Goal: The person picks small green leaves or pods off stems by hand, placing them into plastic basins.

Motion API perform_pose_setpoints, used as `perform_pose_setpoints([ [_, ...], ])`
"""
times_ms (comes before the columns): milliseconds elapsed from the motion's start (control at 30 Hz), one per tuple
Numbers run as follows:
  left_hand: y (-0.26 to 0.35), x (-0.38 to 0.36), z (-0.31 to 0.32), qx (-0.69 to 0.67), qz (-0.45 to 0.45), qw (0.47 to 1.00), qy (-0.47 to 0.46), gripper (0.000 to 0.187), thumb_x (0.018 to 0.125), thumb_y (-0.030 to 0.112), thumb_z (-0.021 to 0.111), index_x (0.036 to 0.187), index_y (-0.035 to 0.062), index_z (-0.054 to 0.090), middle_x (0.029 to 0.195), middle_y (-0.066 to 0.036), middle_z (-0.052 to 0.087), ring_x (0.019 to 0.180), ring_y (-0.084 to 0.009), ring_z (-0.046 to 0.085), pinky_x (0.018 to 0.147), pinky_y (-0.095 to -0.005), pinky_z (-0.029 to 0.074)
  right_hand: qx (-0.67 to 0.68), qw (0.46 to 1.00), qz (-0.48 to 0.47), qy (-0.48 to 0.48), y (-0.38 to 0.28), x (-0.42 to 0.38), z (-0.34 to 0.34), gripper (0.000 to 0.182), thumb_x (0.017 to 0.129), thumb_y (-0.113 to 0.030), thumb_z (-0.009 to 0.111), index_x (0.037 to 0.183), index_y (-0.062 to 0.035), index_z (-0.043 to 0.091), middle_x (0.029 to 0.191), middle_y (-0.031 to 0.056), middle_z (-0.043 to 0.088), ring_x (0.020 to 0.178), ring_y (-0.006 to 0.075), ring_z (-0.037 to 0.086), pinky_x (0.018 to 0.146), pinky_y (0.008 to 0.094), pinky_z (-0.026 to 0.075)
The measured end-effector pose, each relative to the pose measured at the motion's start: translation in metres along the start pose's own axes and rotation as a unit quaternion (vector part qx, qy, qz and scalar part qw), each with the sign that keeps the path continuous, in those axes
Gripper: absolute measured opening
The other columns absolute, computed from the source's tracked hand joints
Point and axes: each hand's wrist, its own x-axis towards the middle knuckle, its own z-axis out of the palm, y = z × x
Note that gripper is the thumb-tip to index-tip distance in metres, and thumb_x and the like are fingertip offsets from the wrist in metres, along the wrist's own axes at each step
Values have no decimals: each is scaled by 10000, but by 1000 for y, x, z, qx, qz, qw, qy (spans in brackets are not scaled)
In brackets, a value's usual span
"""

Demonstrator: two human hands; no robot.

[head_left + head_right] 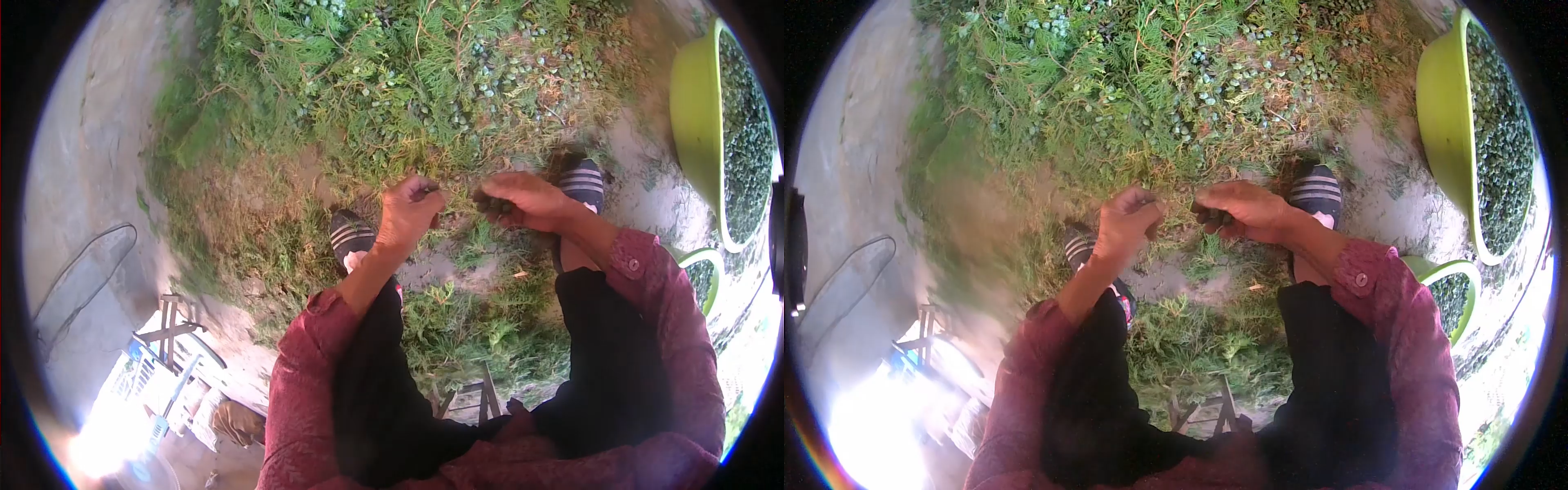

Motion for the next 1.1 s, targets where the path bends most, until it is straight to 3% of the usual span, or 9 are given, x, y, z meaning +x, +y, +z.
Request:
perform_pose_setpoints([
  [100,11,-9,16,-170,-28,984,-39,179,810,129,587,915,-13,557,681,-85,592,523,-164,568,479,-266,465,-29,999,-27,-3,-2,3,9,331,790,-336,625,977,-68,568,851,15,565,750,109,541,608,231,434],
  [267,9,-9,27,-217,-53,973,-64,241,849,183,544,957,-33,539,701,-90,603,533,-165,588,489,-260,476,-132,988,-83,11,-3,8,13,420,743,-322,662,1037,-41,559,897,57,584,789,122,550,686,266,452],
  [333,8,-12,28,-204,-67,974,-66,254,859,197,527,963,-34,539,709,-97,604,545,-176,601,501,-263,486,-300,937,-169,51,1,12,12,386,737,-308,654,995,-28,587,859,70,595,754,116,557,676,272,457],
  [533,-8,-16,26,-143,-146,973,-108,276,862,208,523,986,-36,553,791,-92,611,602,-159,592,552,-273,491,-290,955,-64,23,4,7,4,275,735,-262,633,913,-53,635,710,26,593,617,97,543,542,244,452],
  [633,-13,2,14,37,-48,998,-2,237,830,180,557,940,-29,580,772,-86,611,621,-138,588,546,-273,475,-179,984,-4,16,6,3,-11,227,748,-230,623,883,-48,631,676,10,577,582,80,526,503,221,433],
  [700,-18,15,13,239,145,958,64,203,764,141,610,896,-11,589,750,-106,604,633,-170,592,557,-308,465,-176,984,-1,20,5,0,-10,203,753,-213,619,865,-45,627,657,5,565,562,74,514,489,217,423],
  [733,-27,25,14,239,145,958,64,203,764,141,610,896,-11,589,750,-106,604,633,-170,592,557,-308,465,-174,984,1,25,4,-1,-9,179,757,-196,615,847,-41,623,638,-1,552,542,68,501,475,213,414],
  [800,-43,42,19,353,220,906,83,106,719,126,602,748,34,556,751,-143,571,680,-301,576,599,-385,453,-177,984,-1,24,6,-2,-7,174,761,-189,614,840,-34,619,621,-4,541,528,63,490,464,214,406],
  [1100,-33,40,25,461,217,854,107,154,695,128,627,784,49,530,734,-122,565,640,-285,571,568,-382,462,-152,988,2,29,3,-6,-17,191,792,-209,599,883,-41,601,643,0,541,547,71,504,476,214,419],
])
